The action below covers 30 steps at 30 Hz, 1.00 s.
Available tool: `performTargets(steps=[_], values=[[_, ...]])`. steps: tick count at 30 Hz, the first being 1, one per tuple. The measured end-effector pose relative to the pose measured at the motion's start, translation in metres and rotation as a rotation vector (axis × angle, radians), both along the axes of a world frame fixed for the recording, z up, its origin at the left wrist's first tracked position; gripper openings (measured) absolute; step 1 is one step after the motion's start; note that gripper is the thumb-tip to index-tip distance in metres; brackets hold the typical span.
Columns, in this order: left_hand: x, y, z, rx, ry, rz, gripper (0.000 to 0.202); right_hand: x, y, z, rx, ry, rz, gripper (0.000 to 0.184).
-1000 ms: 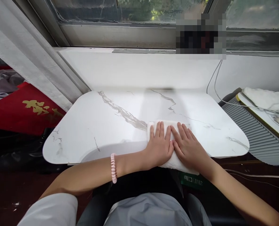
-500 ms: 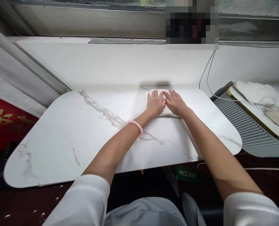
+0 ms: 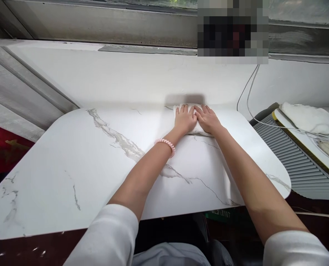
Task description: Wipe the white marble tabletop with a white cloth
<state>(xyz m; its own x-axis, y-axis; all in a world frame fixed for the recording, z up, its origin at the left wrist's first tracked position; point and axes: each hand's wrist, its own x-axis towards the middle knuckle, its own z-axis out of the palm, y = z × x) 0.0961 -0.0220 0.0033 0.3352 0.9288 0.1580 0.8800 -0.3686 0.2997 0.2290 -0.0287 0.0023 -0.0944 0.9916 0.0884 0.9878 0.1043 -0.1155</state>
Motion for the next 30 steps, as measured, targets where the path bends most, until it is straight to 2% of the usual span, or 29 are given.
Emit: performTargets(steps=[4,7,12,14,16,19,22,27,30], values=[[0.002,-0.049,0.002,-0.042,0.039,-0.058,0.055,0.009,-0.050,-0.003,-0.004,-0.068,0.072,0.062],[0.002,-0.105,0.002,-0.055,0.063,-0.121,0.057,0.015,-0.112,-0.004,-0.018,-0.074,0.019,0.063],[-0.002,-0.194,0.008,-0.128,0.091,-0.319,0.063,0.022,-0.223,-0.005,0.008,-0.054,0.004,0.068],[-0.001,-0.217,0.011,-0.137,0.096,-0.371,0.064,0.024,-0.252,-0.004,0.009,-0.060,-0.007,0.068],[0.002,-0.229,0.012,-0.142,0.101,-0.394,0.064,0.026,-0.267,-0.001,-0.009,-0.072,-0.043,0.068],[0.013,-0.227,0.009,-0.137,0.087,-0.393,0.063,0.032,-0.264,0.002,-0.066,-0.080,-0.118,0.068],[0.029,-0.205,0.005,-0.125,0.067,-0.350,0.063,0.044,-0.235,0.000,-0.074,-0.067,-0.159,0.068],[0.060,-0.139,0.004,-0.118,0.081,-0.292,0.063,0.076,-0.158,-0.006,0.032,-0.028,-0.102,0.067],[0.079,-0.094,0.007,-0.108,0.111,-0.289,0.063,0.091,-0.112,-0.003,0.007,-0.022,-0.095,0.066]])
